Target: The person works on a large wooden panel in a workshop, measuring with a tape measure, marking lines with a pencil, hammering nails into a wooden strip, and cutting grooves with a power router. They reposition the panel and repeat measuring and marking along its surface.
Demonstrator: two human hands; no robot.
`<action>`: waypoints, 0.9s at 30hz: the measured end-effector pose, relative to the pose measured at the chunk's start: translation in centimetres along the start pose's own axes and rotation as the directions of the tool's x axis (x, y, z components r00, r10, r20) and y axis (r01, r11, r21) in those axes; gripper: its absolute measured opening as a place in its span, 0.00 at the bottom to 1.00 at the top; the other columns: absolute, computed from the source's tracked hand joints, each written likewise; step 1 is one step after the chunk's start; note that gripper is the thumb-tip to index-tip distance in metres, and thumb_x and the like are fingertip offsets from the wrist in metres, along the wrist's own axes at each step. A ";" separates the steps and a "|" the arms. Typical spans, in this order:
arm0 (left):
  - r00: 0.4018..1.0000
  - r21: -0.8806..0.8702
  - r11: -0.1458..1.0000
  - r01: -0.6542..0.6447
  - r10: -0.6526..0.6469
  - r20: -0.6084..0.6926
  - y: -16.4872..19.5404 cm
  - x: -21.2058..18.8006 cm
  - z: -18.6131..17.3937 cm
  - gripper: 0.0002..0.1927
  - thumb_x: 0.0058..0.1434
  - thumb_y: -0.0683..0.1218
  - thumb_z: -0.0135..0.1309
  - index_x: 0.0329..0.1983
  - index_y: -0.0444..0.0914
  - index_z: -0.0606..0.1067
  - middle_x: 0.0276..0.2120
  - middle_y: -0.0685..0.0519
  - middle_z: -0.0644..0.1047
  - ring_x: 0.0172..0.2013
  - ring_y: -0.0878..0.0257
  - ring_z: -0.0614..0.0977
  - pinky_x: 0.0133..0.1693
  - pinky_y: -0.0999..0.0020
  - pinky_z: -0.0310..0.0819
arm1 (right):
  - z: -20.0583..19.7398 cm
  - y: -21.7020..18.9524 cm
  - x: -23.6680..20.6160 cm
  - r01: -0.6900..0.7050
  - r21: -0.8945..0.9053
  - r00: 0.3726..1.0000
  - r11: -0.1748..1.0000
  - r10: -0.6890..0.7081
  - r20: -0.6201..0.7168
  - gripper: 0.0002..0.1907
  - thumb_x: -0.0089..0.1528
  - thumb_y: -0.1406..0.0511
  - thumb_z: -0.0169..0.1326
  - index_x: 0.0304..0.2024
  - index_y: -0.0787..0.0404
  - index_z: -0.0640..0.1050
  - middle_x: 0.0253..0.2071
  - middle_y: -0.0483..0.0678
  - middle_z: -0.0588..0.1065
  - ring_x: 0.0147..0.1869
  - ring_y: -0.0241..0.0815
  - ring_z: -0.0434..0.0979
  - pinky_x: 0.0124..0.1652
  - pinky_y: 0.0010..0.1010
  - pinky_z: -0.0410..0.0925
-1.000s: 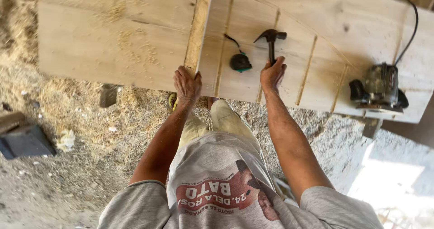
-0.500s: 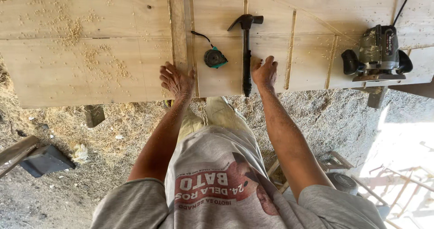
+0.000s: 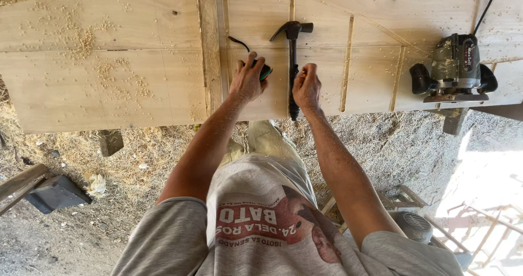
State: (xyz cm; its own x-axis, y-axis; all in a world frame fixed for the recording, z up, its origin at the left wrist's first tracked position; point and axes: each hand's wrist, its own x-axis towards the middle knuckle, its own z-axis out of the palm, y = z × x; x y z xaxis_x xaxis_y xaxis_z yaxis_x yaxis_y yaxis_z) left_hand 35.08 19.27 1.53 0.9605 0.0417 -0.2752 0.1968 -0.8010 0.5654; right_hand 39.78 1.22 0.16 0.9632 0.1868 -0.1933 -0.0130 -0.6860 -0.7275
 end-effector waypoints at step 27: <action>0.910 0.166 0.895 0.415 -0.409 -0.072 -31.0 -20.5 -17.3 0.33 0.56 0.62 0.64 0.57 0.37 0.73 0.62 0.36 0.66 0.61 0.27 0.64 0.53 0.34 0.68 | 28.3 -20.9 -12.6 0.087 0.012 0.996 0.996 -0.087 -0.017 0.13 0.65 0.65 0.62 0.39 0.63 0.71 0.34 0.52 0.76 0.38 0.48 0.78 0.39 0.41 0.72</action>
State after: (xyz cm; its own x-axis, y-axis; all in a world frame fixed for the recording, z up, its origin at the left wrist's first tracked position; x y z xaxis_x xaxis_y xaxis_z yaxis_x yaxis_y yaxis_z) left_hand 12.70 53.55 3.14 0.8074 0.4083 -0.4259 0.5422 -0.7981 0.2627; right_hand 20.35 33.11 -0.86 0.9651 0.2335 -0.1183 0.0675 -0.6587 -0.7493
